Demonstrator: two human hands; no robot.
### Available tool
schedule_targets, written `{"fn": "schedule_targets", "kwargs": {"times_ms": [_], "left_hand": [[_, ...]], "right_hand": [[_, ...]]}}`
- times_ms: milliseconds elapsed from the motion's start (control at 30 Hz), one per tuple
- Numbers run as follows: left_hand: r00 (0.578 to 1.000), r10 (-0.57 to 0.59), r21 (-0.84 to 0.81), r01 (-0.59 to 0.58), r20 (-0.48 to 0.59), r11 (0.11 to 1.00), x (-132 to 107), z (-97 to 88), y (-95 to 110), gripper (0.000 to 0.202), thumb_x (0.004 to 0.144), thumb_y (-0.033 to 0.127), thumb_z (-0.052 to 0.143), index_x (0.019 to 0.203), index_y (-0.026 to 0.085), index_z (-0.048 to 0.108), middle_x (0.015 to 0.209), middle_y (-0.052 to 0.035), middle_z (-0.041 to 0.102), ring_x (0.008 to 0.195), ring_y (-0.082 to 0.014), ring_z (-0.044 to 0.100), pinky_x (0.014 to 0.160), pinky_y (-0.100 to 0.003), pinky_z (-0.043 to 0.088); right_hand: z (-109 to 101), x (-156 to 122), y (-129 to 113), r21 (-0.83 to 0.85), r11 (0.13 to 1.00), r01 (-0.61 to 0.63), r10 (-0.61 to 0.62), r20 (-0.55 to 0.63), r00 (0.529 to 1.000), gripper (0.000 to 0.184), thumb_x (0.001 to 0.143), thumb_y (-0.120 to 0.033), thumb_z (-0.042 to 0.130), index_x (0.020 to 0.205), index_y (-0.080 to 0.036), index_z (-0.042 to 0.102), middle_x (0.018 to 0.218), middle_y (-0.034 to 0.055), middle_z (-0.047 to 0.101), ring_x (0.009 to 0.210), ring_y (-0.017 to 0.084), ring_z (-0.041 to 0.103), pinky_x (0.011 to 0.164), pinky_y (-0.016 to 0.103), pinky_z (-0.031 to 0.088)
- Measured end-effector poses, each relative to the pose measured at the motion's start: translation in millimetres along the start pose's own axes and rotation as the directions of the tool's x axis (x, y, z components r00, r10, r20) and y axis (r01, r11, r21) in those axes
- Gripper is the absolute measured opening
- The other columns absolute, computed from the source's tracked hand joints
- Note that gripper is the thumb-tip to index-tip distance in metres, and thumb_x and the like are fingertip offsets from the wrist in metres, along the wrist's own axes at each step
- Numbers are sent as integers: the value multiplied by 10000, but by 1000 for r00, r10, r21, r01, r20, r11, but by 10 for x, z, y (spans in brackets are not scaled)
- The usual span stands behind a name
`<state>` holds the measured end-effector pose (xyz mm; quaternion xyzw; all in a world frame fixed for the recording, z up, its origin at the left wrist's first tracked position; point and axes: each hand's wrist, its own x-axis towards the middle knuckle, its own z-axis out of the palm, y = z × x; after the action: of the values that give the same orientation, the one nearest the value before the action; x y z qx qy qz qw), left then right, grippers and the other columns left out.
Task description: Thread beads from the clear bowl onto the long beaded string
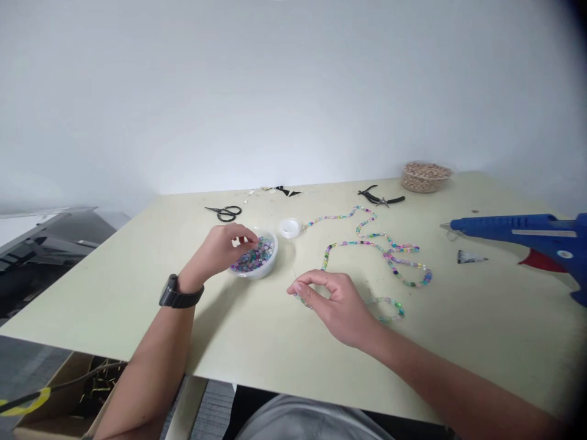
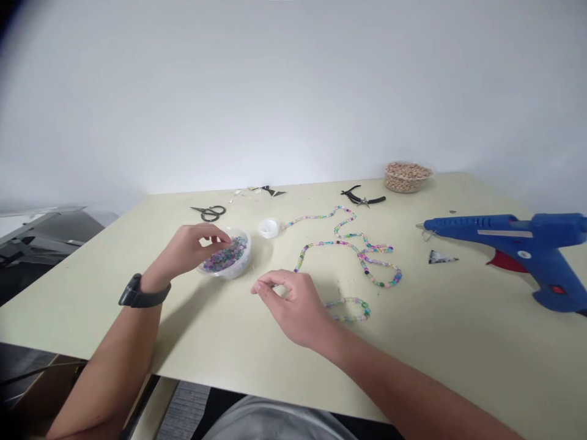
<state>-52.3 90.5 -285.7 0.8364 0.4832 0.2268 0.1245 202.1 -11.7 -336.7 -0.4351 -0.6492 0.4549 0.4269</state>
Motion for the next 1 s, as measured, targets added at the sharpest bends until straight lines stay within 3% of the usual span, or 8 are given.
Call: {"fn": "schedule_targets", "kwargs": {"times_ms": [100,400,600,767,1000], "left_hand": [[996,-16,74,9,90,997,14,82,-15,229,873,196,558,898,204,785,955,-53,765,857,-195,674,789,-291,499],[979,-96,227,54,178,972,23,126,-39,262,834,157,544,871,217,797,917,-66,762,797,-211,664,750,-300,488],[974,-53,215,4,221,977,12,115,-44,283,851,179,537,923,243,802,965,-62,753,841,-214,662,776,-299,485],[981,-41,213,0,190,977,15,123,-44,246,831,162,534,866,221,770,905,-66,734,806,-210,643,734,-295,475],[967,-64,194,15,246,981,20,114,-42,287,818,120,525,870,226,786,950,-69,738,795,-201,645,735,-290,479]], "right_hand": [[-3,4,-5,-13,1000,-3,3,-4,1000,236,964,-332,610,863,-191,770,847,31,761,797,172,667,696,268,483],[7,16,-7,11,1000,-12,11,10,1000,232,960,-338,616,867,-192,770,872,33,766,833,177,674,718,273,489],[8,13,-5,8,1000,-28,28,14,1000,255,959,-353,603,870,-185,773,857,41,759,789,175,648,655,270,468],[0,11,0,8,999,-40,39,22,999,251,956,-353,605,867,-191,775,863,39,761,789,172,645,652,267,470],[8,16,12,6,999,-47,47,28,998,248,954,-349,604,873,-190,777,868,41,761,777,169,643,640,260,474]]}}
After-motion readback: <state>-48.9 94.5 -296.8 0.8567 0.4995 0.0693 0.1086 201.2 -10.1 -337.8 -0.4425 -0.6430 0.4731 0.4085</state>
